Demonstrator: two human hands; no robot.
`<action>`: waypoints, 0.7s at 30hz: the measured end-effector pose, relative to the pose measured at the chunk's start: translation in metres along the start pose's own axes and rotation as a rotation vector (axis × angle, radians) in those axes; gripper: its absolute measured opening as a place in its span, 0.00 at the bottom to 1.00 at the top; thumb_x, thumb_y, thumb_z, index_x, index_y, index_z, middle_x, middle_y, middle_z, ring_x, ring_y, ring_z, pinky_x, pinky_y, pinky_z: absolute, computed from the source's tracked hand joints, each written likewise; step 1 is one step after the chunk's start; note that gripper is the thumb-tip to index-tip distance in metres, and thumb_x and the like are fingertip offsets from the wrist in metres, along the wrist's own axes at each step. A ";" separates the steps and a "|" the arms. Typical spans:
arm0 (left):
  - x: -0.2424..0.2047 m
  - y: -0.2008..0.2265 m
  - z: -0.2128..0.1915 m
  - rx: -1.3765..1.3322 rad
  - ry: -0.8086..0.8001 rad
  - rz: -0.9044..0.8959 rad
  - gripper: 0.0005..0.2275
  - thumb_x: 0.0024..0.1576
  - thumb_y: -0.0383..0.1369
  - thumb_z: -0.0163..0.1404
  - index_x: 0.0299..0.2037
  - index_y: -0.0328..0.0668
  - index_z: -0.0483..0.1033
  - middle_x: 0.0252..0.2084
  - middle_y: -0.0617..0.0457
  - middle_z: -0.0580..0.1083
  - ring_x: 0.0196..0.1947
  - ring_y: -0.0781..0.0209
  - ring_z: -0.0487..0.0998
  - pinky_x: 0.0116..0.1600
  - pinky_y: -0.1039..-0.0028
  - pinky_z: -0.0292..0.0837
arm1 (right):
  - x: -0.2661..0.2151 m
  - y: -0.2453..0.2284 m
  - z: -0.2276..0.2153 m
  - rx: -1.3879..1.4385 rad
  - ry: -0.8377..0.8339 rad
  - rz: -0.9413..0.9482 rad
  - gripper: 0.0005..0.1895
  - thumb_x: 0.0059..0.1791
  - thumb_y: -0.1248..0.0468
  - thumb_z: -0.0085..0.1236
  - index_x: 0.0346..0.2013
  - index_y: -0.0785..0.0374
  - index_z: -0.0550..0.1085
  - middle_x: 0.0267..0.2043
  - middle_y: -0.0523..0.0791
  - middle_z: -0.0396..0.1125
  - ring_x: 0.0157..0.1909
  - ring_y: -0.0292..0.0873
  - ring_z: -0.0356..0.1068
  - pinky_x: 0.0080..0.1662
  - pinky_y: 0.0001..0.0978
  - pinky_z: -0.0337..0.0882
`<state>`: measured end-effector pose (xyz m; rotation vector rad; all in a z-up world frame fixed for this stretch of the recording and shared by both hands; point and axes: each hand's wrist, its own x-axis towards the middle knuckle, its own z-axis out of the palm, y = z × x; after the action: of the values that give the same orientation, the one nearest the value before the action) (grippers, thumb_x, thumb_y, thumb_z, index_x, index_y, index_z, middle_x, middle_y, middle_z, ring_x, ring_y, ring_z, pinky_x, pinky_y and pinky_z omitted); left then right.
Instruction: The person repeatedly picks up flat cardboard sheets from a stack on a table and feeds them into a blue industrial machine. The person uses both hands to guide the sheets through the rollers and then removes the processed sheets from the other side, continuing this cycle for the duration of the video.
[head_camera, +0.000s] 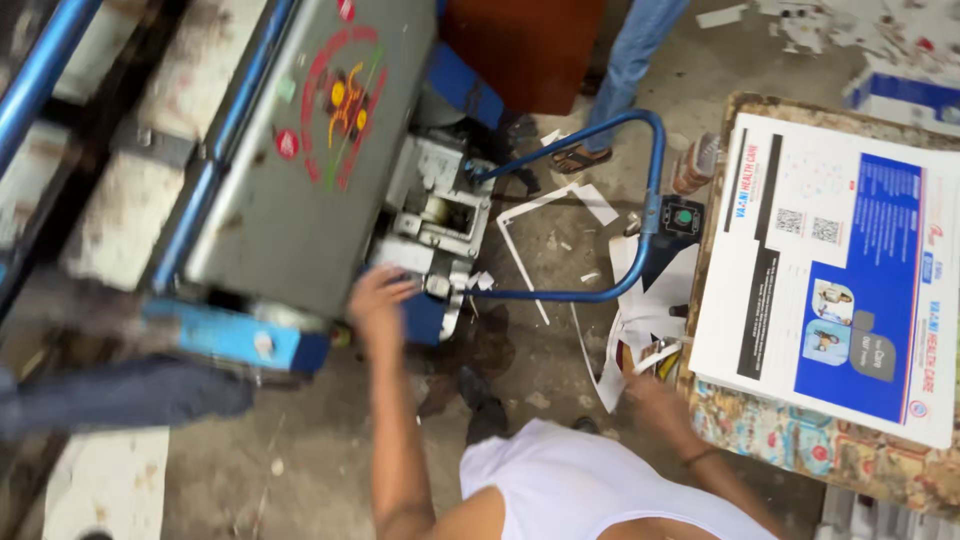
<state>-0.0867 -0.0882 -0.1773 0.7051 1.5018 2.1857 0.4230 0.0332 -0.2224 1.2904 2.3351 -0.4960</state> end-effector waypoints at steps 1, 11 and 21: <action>-0.024 -0.031 0.032 0.370 -0.141 0.172 0.13 0.58 0.23 0.46 0.48 0.28 0.82 0.52 0.38 0.81 0.47 0.51 0.84 0.49 0.66 0.79 | -0.012 0.040 -0.005 0.118 0.457 -0.127 0.16 0.50 0.68 0.51 0.52 0.58 0.76 0.42 0.53 0.74 0.48 0.57 0.74 0.50 0.50 0.73; -0.243 -0.175 0.373 0.466 -0.985 -0.482 0.42 0.61 0.42 0.53 0.77 0.31 0.38 0.60 0.29 0.70 0.60 0.41 0.75 0.67 0.59 0.69 | -0.064 0.220 -0.030 0.223 0.898 0.307 0.32 0.53 0.50 0.45 0.66 0.67 0.65 0.77 0.64 0.52 0.81 0.67 0.48 0.76 0.60 0.51; -0.255 -0.057 0.473 0.479 -0.743 0.318 0.34 0.56 0.36 0.48 0.75 0.41 0.52 0.52 0.34 0.76 0.39 0.41 0.80 0.45 0.58 0.78 | -0.087 0.167 -0.005 0.272 1.028 0.102 0.35 0.52 0.61 0.59 0.72 0.73 0.66 0.64 0.65 0.64 0.64 0.67 0.63 0.67 0.56 0.59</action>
<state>0.4039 0.1330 -0.1363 1.7757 1.5431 1.4407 0.6073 0.0584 -0.1901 2.1498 3.0229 -0.0966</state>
